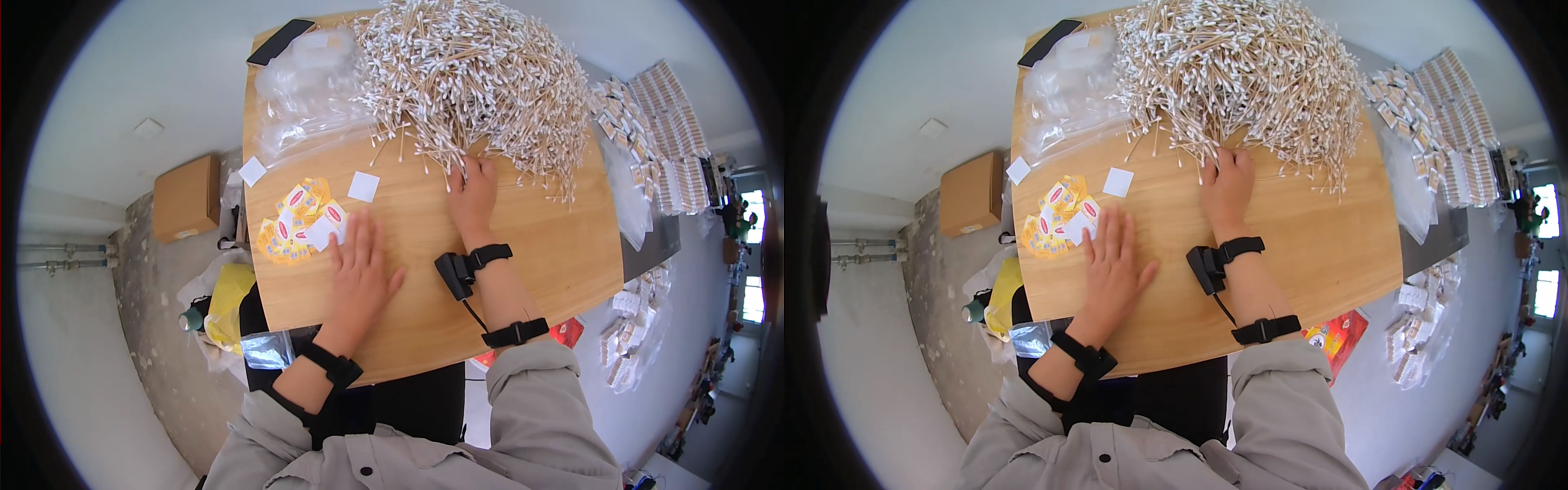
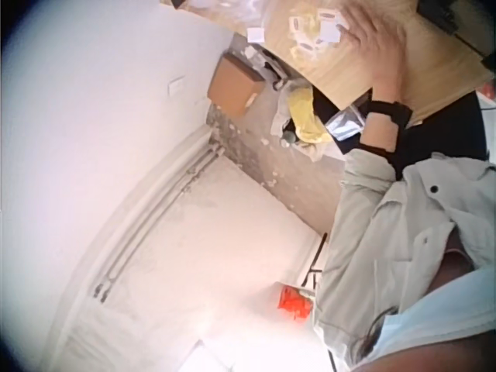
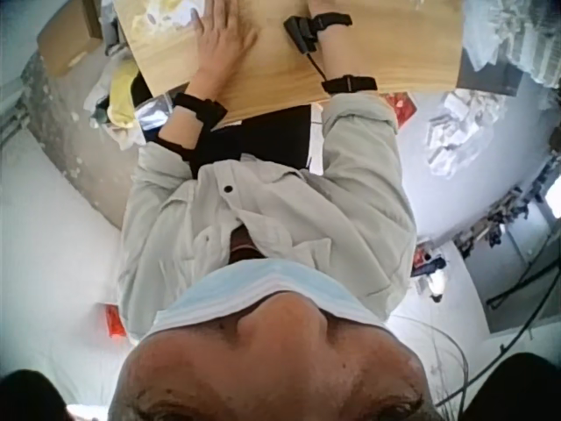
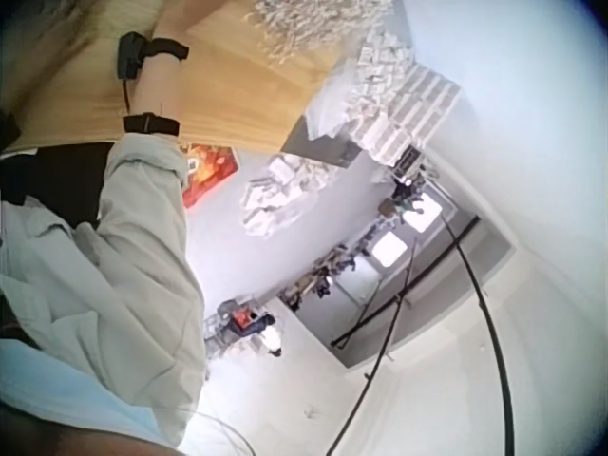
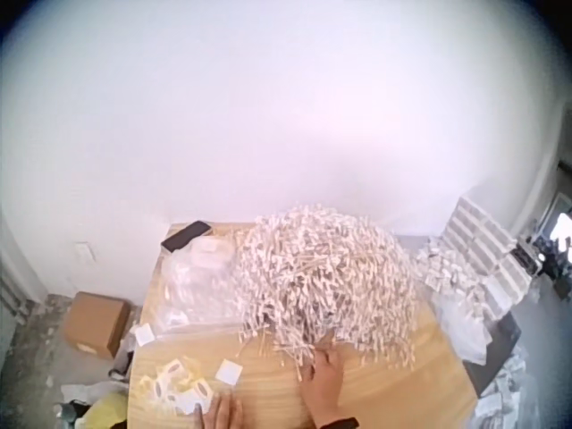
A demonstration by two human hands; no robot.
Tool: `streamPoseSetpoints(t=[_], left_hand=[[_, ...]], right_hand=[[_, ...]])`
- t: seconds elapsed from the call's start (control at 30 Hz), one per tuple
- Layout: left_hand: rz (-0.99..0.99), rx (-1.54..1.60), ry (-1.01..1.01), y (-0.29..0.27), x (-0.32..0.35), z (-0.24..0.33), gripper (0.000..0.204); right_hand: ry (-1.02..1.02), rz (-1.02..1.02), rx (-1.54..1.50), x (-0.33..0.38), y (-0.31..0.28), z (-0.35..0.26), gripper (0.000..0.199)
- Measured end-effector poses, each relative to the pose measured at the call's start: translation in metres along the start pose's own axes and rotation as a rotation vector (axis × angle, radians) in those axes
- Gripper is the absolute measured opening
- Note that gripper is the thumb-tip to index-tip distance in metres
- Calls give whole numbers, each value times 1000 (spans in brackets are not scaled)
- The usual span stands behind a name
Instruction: The person arranges cotton swabs on a wooden table, aligning them into neat rows. They then place the aligned swabs into small plastic packaging sleeves and seal them. The process is repeated multiple times throughout the video.
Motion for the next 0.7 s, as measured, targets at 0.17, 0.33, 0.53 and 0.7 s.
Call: streamPoseSetpoints(t=[0.17, 0.33, 0.53, 0.7], left_hand=[[51, -95, -5, 7, -36, 0, 93], [10, -217, -198, 2, -42, -30, 98], [100, -135, -138, -5, -35, -21, 101], [85, 37, 160, 4, -35, 29, 104]], right_hand=[[-57, -70, -30, 26, -13, -9, 20], [-62, -99, -51, 44, -23, -14, 22], [-97, -153, -74, 60, -28, -23, 39], [-228, -235, -183, 74, -29, -36, 46]])
Point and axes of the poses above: each hand's wrist, its own x-axis away from the middle knuckle, its own y-axis out of the palm, z = x × y, the point moved 9 cm from there along -x, towards the middle knuckle, and after that the axes turned 11 degrees about -z, right-handed, at the moved point
